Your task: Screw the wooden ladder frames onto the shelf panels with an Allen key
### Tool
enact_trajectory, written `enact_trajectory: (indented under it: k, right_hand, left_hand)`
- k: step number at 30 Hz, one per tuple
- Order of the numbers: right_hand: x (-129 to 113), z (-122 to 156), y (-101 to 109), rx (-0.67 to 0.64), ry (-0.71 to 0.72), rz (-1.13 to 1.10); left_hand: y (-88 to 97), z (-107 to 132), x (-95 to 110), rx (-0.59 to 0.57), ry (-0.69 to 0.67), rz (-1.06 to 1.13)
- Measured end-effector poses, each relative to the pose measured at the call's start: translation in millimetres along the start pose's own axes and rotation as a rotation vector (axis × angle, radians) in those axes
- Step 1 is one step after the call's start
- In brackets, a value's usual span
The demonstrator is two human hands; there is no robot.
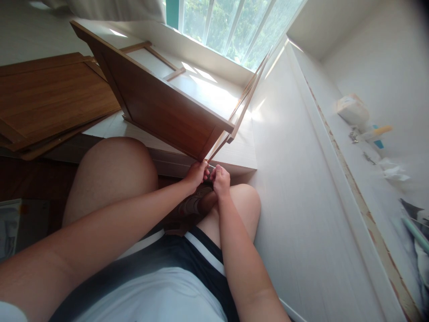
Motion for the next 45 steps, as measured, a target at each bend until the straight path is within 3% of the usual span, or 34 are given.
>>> enact_trajectory:
  k: [8, 18, 27, 45]
  right_hand:
    - [8, 1, -4, -0.038, -0.232, -0.156]
    - [19, 0, -8, -0.071, -0.363, -0.353]
    - [8, -1, -2, -0.012, -0.251, -0.278]
    - [-3, 2, -1, -0.053, -0.093, -0.121]
  left_hand:
    - [0.2, -1, 0, 0.006, -0.011, 0.006]
    - [0.3, -3, -3, 0.001, -0.012, 0.008]
    - [0.2, -1, -1, 0.003, -0.014, 0.0]
    - [0.4, -3, -1, -0.003, -0.003, 0.015]
Point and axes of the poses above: each hand's wrist, its own z-axis away from the middle knuckle, its own y-axis out of the back of the hand, x = y × z, the point moved 5 cm from there along -z, towards the middle knuckle, and after that the axes turned 10 degrees about -z, right-handed, at the moved point
